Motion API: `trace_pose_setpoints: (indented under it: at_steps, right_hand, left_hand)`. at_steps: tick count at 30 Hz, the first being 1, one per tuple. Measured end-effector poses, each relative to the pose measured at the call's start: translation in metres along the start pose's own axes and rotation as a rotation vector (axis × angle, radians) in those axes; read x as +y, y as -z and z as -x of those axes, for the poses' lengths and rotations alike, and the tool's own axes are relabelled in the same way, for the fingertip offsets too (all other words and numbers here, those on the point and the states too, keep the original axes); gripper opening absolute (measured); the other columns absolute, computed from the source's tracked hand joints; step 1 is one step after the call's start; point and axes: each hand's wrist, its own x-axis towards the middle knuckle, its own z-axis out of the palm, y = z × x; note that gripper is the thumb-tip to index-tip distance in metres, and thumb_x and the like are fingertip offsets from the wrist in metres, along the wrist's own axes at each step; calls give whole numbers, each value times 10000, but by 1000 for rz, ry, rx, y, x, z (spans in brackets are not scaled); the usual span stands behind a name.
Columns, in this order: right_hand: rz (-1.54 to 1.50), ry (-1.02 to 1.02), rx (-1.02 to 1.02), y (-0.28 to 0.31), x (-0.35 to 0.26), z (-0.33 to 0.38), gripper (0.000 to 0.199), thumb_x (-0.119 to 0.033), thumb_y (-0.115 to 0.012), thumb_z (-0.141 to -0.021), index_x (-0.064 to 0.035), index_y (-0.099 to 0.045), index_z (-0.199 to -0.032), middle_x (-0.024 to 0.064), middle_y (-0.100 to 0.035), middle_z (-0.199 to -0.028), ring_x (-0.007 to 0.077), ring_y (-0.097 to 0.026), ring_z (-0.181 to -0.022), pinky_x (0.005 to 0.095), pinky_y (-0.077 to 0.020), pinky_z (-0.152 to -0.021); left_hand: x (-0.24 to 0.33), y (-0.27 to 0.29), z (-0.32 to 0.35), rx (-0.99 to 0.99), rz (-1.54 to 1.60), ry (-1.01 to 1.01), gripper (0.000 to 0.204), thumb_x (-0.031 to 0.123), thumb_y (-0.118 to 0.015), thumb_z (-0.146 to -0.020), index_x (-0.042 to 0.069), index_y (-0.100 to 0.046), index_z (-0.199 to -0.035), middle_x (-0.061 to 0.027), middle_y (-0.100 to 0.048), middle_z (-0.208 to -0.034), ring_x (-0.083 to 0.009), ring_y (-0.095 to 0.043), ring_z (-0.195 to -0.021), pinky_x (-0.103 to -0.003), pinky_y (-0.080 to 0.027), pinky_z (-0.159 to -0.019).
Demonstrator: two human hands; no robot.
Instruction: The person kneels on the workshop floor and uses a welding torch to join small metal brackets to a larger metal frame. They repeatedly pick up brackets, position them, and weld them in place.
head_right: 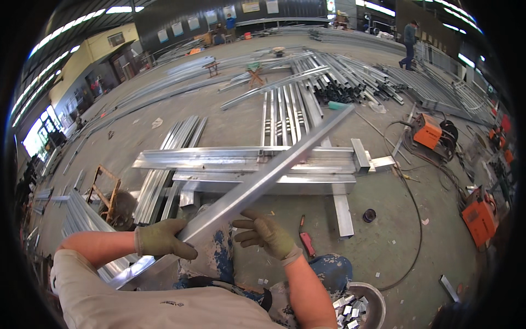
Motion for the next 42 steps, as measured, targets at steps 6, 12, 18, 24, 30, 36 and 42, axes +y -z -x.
trace_pose_setpoints:
  at_steps: [6, 12, 18, 24, 30, 36, 42]
  right_hand:
    - [-308, 166, 143, 7, 12, -6, 678, -544, -576, -1046, -19, -512, -1470, 174, -689, -1313, 309, -709, -1171, 481, -626, -953]
    - [-366, 275, 419, 12, 16, -13, 643, -538, -585, -1040, -31, -536, -1433, 170, -692, -1324, 327, -711, -1178, 495, -626, -967]
    - [-417, 210, 463, 32, 15, -33, 593, -506, -534, -1075, -48, -510, -1452, 156, -709, -1292, 303, -727, -1149, 484, -642, -949]
    - [-421, 223, 620, 74, -18, -55, 487, -416, -605, -1071, -40, -556, -1376, 138, -727, -1195, 312, -751, -1025, 500, -645, -855]
    - [-299, 222, 855, 137, -50, -74, 423, -305, -615, -1076, -6, -548, -1367, 214, -618, -1337, 367, -685, -1134, 481, -634, -896]
    - [-109, 74, 863, 154, -48, -112, 419, -225, -716, -1005, 0, -566, -1326, 166, -634, -1282, 312, -711, -1096, 433, -635, -911]
    - [-130, 22, 845, 183, -39, -128, 542, -190, -725, -994, -10, -475, -1440, 140, -645, -1305, 294, -717, -1099, 396, -639, -872]
  left_hand:
    - [26, 3, -50, -81, -436, -122, 689, 430, -812, -777, -41, -643, -1252, -229, -719, -1120, -317, -707, -1038, -396, -551, -915]
    - [34, 12, -94, 79, -819, -392, 918, 341, -762, -850, 121, -308, -1616, -278, -616, -1285, -455, -673, -1130, -511, -550, -966]
    - [12, 22, -143, 165, -917, -457, 824, 99, -705, -847, 155, -364, -1595, -254, -637, -1237, -435, -685, -1080, -512, -562, -897]
    - [-8, 64, -199, 227, -847, -475, 859, 75, -757, -754, 134, -461, -1558, -257, -651, -1253, -441, -662, -1119, -491, -532, -969]
    - [-63, 123, -264, 317, -726, -449, 711, -45, -626, -833, 161, -543, -1509, -230, -679, -1275, -429, -653, -1166, -470, -522, -985]
    - [-109, 153, -317, 359, -643, -350, 643, -19, -598, -855, 197, -596, -1460, -190, -699, -1282, -401, -664, -1167, -465, -531, -985]
    - [-102, 151, -351, 193, -533, -189, 726, -13, -656, -826, 211, -565, -1510, -239, -732, -1158, -363, -722, -1063, -427, -560, -931]
